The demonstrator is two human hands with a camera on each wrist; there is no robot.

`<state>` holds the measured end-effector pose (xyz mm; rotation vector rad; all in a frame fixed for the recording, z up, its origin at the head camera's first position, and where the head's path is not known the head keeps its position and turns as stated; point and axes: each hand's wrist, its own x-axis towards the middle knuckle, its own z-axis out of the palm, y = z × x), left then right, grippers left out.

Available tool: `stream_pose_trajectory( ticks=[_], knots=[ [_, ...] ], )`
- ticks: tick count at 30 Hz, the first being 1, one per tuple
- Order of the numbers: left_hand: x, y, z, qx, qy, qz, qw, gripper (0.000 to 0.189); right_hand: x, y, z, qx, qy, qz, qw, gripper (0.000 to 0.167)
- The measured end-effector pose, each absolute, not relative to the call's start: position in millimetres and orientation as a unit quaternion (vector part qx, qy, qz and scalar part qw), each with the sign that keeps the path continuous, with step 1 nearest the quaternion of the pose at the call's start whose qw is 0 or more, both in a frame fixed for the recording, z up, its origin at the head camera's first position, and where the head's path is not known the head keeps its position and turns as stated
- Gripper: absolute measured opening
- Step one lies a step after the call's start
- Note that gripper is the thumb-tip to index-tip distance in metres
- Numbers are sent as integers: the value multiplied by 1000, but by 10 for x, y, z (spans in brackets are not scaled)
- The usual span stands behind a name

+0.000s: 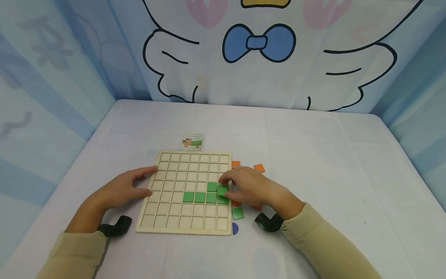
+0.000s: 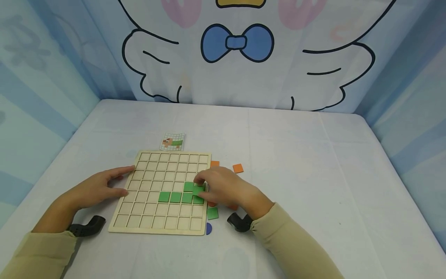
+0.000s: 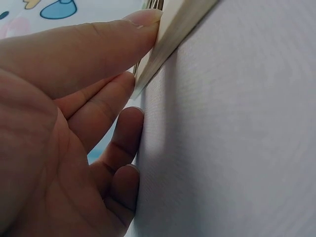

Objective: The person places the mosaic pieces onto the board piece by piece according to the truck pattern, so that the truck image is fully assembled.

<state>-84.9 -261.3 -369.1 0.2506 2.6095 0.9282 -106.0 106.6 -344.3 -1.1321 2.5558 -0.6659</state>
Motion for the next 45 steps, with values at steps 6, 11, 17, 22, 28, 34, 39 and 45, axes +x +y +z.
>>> stream_pose_trajectory(
  ticks=[6,11,17,22,28,34,39,45],
  knots=[
    [-845,-2617,-3691,89,922,331,180,75,-1088,977,-3473,-384,885,-233,125,30],
    [-846,-2629,-3709,88,920,335,181,76,-1093,896,-3491,-376,890,-228,120,30],
    [-848,-2637,-3723,89,920,336,180,76,-1097,807,-3511,-379,890,-223,119,31],
    [-852,-2629,-3721,86,921,334,181,77,-1101,739,-3534,-383,889,-220,120,31],
    [-848,-2627,-3714,87,921,332,182,76,-1121,682,-3582,-388,889,-210,124,32],
    [-847,-2626,-3707,91,920,336,180,76,-1129,634,-3600,-392,890,-202,118,29],
    [-848,-2630,-3706,94,920,335,178,75,-1115,590,-3590,-395,893,-193,102,27],
    [-847,-2628,-3703,93,921,333,178,75,-1102,541,-3580,-392,897,-182,92,26]
  ],
)
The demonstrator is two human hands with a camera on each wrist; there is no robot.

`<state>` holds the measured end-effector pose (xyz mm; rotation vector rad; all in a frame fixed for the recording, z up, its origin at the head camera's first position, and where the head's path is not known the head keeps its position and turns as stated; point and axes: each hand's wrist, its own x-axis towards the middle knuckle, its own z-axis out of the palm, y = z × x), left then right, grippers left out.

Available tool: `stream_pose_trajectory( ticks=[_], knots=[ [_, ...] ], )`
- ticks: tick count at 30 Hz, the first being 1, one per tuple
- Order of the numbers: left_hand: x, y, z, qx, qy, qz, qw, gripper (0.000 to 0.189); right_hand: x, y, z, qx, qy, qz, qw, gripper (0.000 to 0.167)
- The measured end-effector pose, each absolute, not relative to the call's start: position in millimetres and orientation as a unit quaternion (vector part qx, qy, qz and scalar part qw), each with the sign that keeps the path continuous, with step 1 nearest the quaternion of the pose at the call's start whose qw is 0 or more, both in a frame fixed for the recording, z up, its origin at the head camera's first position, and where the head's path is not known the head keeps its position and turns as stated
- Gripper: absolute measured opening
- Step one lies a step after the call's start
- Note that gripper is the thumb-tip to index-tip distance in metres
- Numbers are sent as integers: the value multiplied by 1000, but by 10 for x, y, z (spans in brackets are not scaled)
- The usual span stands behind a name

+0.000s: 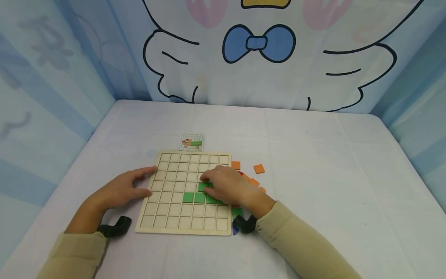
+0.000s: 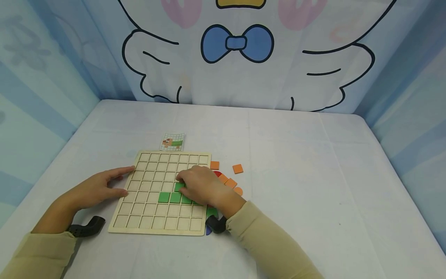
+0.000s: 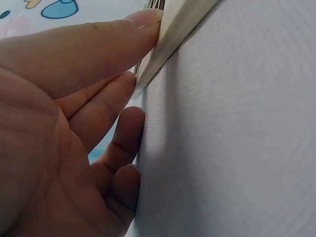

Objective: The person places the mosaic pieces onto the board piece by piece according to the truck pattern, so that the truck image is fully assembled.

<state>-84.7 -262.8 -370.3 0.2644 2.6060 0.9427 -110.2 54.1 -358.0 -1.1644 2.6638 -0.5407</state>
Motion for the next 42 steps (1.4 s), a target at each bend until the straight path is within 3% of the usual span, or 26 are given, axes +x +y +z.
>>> stream_pose_trajectory(
  ticks=[42],
  knots=[
    [-857,-2641,-3718,89,920,334,183,77,-1117,479,-3601,-371,906,-178,101,31]
  ],
)
